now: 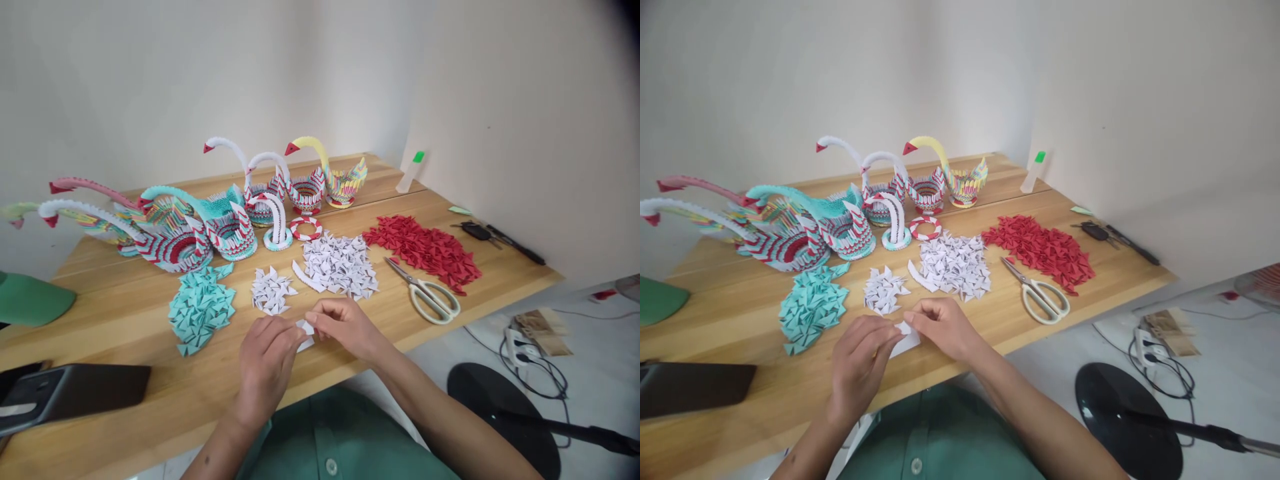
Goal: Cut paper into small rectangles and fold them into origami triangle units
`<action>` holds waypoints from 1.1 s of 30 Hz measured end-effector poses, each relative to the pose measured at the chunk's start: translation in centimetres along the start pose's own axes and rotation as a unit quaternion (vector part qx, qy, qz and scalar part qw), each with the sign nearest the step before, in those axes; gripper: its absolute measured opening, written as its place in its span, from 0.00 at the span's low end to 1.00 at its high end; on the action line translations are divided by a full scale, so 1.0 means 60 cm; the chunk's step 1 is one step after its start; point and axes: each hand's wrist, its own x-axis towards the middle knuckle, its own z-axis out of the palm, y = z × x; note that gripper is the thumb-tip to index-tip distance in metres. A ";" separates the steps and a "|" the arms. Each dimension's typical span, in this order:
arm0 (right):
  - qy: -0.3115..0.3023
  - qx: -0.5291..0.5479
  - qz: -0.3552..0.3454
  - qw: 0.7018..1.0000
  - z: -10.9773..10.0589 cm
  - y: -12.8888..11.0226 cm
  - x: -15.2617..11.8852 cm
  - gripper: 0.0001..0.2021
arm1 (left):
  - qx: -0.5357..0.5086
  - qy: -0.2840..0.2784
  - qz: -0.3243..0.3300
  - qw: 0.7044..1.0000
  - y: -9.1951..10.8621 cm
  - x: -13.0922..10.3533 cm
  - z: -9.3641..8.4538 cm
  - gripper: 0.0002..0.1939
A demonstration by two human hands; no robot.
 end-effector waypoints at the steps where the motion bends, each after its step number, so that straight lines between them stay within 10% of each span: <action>1: -0.003 0.001 0.005 1.000 0.001 -0.002 0.000 0.21 | -0.002 0.001 0.007 1.000 0.000 0.001 -0.001 0.06; 10: -0.030 -0.073 -0.049 0.996 -0.001 -0.005 -0.005 0.21 | -0.058 -0.065 -0.124 0.988 0.006 -0.001 -0.006 0.08; 23: -0.010 -0.126 -0.061 0.990 -0.002 -0.003 -0.003 0.21 | -0.269 -0.089 -0.381 0.880 0.012 0.009 0.000 0.11; 33: 0.010 -0.033 -0.023 0.999 -0.002 0.014 -0.008 0.14 | -0.378 -0.064 -0.418 0.823 0.014 0.013 0.019 0.13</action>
